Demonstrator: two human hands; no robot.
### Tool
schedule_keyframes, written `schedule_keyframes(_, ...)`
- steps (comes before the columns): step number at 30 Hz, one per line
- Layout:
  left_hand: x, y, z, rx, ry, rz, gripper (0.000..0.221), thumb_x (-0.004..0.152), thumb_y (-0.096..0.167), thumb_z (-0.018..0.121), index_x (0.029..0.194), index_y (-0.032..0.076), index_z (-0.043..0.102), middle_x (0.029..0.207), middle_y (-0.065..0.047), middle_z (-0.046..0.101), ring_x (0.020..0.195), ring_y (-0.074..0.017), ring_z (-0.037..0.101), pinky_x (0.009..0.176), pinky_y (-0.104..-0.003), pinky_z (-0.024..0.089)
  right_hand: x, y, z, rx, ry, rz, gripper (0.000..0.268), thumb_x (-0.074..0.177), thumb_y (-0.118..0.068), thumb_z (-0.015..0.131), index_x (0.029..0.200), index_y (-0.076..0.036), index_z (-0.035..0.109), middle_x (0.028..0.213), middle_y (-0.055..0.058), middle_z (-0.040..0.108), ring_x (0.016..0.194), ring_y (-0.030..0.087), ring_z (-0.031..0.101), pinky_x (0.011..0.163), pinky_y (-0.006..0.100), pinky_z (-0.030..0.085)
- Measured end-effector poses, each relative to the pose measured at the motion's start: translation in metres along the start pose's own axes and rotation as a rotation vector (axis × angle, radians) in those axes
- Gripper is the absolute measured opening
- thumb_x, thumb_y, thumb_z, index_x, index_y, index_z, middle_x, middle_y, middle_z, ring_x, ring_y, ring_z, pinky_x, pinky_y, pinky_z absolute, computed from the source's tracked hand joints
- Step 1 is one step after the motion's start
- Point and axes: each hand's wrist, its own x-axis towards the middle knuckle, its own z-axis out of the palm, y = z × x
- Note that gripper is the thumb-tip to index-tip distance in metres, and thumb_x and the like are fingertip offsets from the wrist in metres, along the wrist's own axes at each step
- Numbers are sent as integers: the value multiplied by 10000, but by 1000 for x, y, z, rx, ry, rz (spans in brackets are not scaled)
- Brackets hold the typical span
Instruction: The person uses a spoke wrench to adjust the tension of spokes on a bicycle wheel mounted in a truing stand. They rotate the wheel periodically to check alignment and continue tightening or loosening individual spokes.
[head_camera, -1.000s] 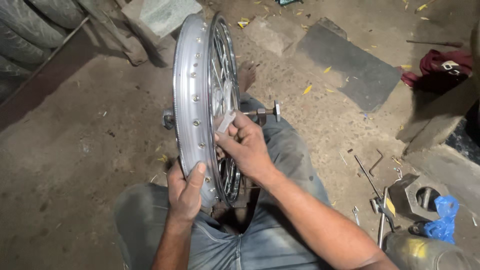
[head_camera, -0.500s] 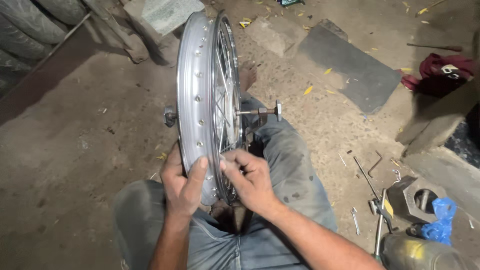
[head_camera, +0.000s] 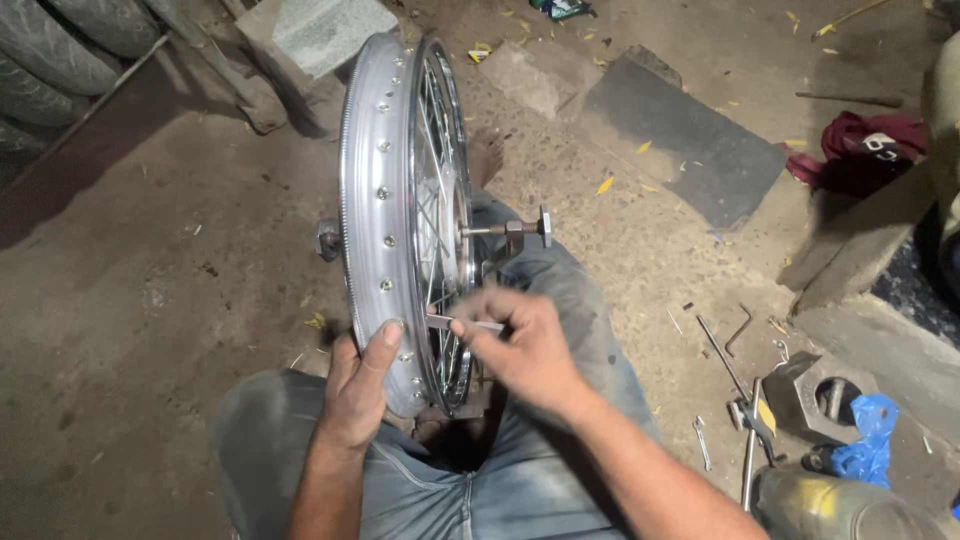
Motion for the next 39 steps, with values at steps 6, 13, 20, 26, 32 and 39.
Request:
schedule_keyframes(6, 1, -7, -3, -120, -27, 15, 444, 993, 175, 553, 1368, -62, 550, 1233, -102, 666, 1106, -180, 632, 984, -346, 484, 46, -4, 9, 176, 54, 313, 132, 908, -132, 780, 890, -15, 724, 634, -19, 530, 557, 54, 461, 496, 238, 339)
schedule_keyframes(13, -1, -3, -2, -23, -4, 158, 404, 976, 132, 572, 1311, -93, 595, 1231, -135, 677, 1114, -202, 639, 1022, -344, 477, 22, 8, 17, 123, 152, 184, 156, 942, -151, 759, 883, -37, 670, 691, -36, 595, 581, 29, 546, 504, 208, 426)
schedule_keyframes(20, -2, -8, 2, -124, 50, 136, 353, 999, 136, 609, 1263, -98, 621, 1157, -126, 691, 1010, -192, 648, 931, -347, 513, -55, 26, 41, 404, 102, 323, 155, 915, -148, 760, 829, -61, 666, 708, 2, 657, 627, 50, 565, 567, 254, 451)
schedule_keyframes(26, 0, -1, 3, -60, -30, 81, 424, 1004, 193, 565, 1304, -101, 623, 1187, -128, 708, 1065, -188, 659, 954, -331, 509, -16, 29, 4, 17, 97, 114, 189, 912, -154, 795, 804, -62, 669, 744, -18, 679, 692, 26, 595, 627, 227, 488)
schedule_keyframes(32, 1, 1, 3, -139, -70, 47, 416, 994, 180, 555, 1312, -85, 598, 1165, -108, 700, 1036, -181, 659, 914, -334, 525, 52, 16, 25, 496, 41, 371, 166, 963, -125, 733, 848, -26, 664, 652, 5, 569, 528, 55, 482, 464, 230, 353)
schedule_keyframes(39, 1, -18, -2, -162, -92, 75, 365, 1020, 176, 598, 1289, -70, 609, 1132, -84, 695, 999, -130, 651, 870, -301, 539, -7, 14, 28, 573, 213, 427, 144, 943, -132, 703, 874, -52, 606, 692, 37, 662, 514, 83, 523, 455, 244, 417)
